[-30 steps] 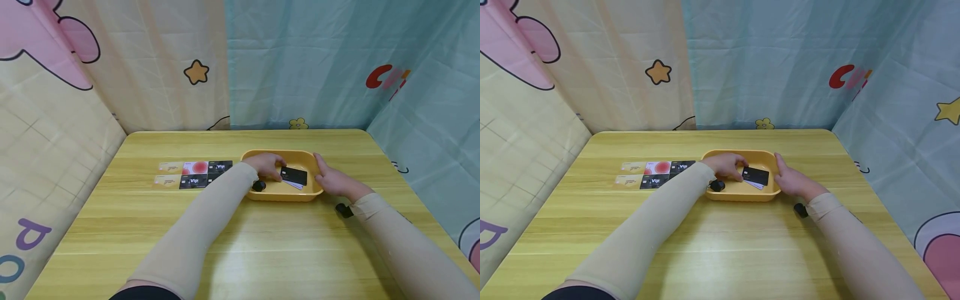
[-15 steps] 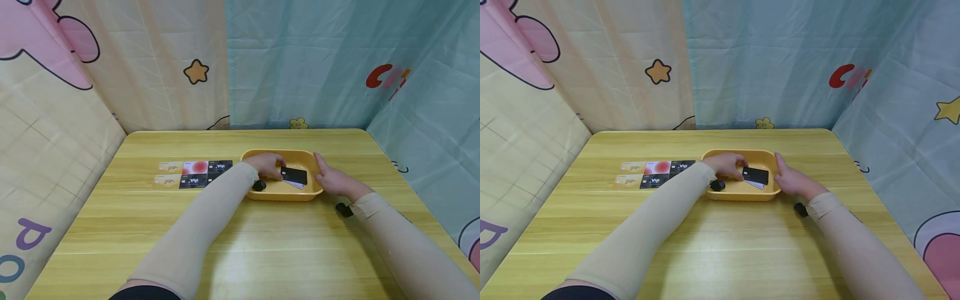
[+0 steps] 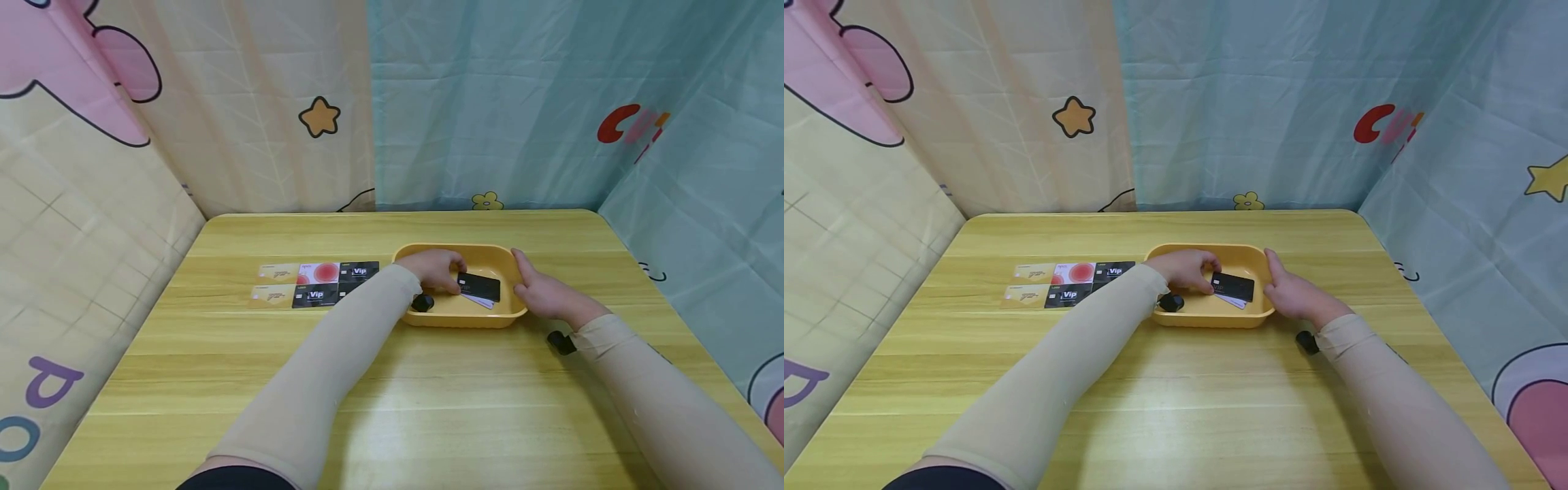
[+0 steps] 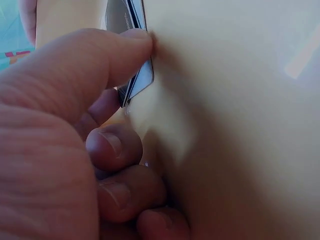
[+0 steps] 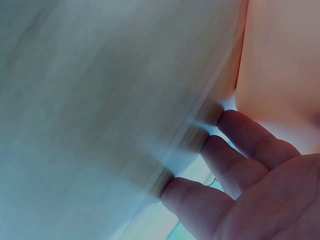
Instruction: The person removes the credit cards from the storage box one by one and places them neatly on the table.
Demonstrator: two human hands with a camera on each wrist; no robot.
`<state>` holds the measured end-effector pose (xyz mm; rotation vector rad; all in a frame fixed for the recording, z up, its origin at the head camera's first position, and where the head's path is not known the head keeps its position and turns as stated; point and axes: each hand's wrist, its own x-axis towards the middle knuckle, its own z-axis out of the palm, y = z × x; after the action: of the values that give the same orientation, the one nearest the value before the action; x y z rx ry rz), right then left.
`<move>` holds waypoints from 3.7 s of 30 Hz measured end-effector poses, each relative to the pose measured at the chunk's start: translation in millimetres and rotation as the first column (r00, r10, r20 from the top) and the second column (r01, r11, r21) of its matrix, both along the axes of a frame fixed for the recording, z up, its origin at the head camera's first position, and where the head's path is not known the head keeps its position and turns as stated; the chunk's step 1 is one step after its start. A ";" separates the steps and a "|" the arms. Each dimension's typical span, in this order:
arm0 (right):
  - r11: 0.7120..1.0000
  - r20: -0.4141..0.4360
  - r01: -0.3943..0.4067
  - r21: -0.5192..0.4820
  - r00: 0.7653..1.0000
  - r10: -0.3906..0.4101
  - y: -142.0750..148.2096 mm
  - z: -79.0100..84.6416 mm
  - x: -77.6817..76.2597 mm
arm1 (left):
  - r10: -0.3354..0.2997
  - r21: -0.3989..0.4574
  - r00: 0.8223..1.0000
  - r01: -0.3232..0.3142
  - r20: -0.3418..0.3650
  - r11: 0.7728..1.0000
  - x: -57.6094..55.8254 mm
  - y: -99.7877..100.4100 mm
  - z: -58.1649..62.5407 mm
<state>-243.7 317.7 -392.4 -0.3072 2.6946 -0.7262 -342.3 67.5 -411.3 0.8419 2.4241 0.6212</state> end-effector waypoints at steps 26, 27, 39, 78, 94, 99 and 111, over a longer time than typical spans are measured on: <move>1.000 -0.004 -0.010 -0.001 1.000 0.010 0.8 -0.2 -0.4 | -0.027 0.006 0.999 0.028 -0.029 1.000 2.5 -0.5 2.4; 1.000 -0.003 -0.009 0.001 1.000 0.009 0.8 -0.1 -0.5 | -0.029 0.007 0.999 0.029 -0.031 1.000 2.7 -0.5 2.8; 1.000 0.008 0.002 0.004 1.000 -0.002 0.1 0.7 0.7 | -0.013 0.048 1.000 0.013 -0.008 0.999 4.4 -0.3 3.2; 1.000 0.018 0.011 -0.013 1.000 -0.011 0.3 -0.8 1.9 | -0.037 0.277 0.996 0.014 0.078 0.961 3.5 1.1 6.5; 1.000 0.015 -0.007 0.002 1.000 0.007 -2.2 -2.3 -0.6 | -0.053 0.250 0.998 0.041 0.040 0.967 -0.3 -1.1 13.1; 1.000 0.019 -0.005 0.005 1.000 0.005 -1.9 -2.4 -0.9 | -0.063 0.226 0.998 0.064 -0.015 0.972 -4.9 -7.6 19.8; 1.000 0.005 -0.003 0.030 1.000 0.003 0.2 -1.6 -0.7 | -0.043 0.257 0.999 0.047 -0.021 0.965 -2.5 -29.1 45.5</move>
<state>-244.4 317.9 -394.1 -0.3022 2.6973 -0.6842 -344.8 38.4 -365.8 1.0047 2.3624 0.9295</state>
